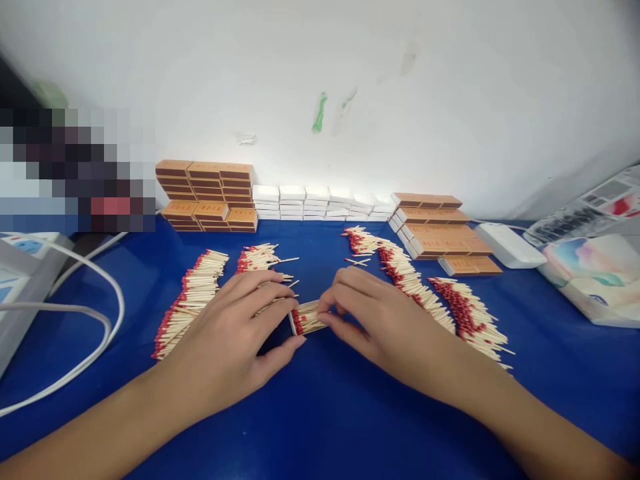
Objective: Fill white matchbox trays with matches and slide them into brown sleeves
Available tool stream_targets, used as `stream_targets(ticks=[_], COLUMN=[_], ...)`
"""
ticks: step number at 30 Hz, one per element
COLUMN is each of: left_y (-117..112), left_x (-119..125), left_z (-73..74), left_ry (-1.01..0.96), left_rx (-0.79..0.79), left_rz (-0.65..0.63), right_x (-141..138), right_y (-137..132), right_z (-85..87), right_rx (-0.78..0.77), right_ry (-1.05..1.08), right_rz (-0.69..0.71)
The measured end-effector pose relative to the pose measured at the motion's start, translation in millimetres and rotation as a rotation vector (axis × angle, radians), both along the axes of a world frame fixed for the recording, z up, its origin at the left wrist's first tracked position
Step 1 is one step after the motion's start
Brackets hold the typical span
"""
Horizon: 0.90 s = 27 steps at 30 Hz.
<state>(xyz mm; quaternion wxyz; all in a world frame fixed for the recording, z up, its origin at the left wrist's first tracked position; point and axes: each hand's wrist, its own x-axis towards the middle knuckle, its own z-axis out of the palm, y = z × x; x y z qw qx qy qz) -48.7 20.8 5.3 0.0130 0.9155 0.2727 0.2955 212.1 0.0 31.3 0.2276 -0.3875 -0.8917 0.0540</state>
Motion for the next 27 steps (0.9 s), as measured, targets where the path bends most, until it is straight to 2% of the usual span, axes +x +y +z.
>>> stream_targets(ticks=[5, 10, 13, 17, 19, 22, 27], left_y=[1, 1, 0, -1, -1, -2, -2], left_x=[-1, -1, -1, -1, 0, 0, 0], left_z=[-1.8, -1.7, -1.2, -1.1, -1.1, -0.8, 0.4], left_ry=[-0.001, 0.0, 0.006, 0.003, -0.001, 0.0, -0.006], left_rx=[0.001, -0.004, 0.0, 0.003, 0.004, 0.002, 0.023], left_rz=[0.0, 0.004, 0.004, 0.002, -0.001, -0.002, -0.008], right_x=[-9, -6, 9, 45, 63, 79, 81], right_y=[-2, -2, 7, 34, 48, 62, 66], right_z=[-5.5, -4.1, -2.3, -7.8, -14.0, -22.2, -24.9], right_rx=[0.09, -0.042, -0.094, 0.023, 0.023, -0.031, -0.08], right_ry=[-0.074, -0.01, 0.039, -0.007, -0.049, -0.072, -0.08], right_rz=[0.026, 0.025, -0.033, -0.239, -0.297, -0.331, -0.316])
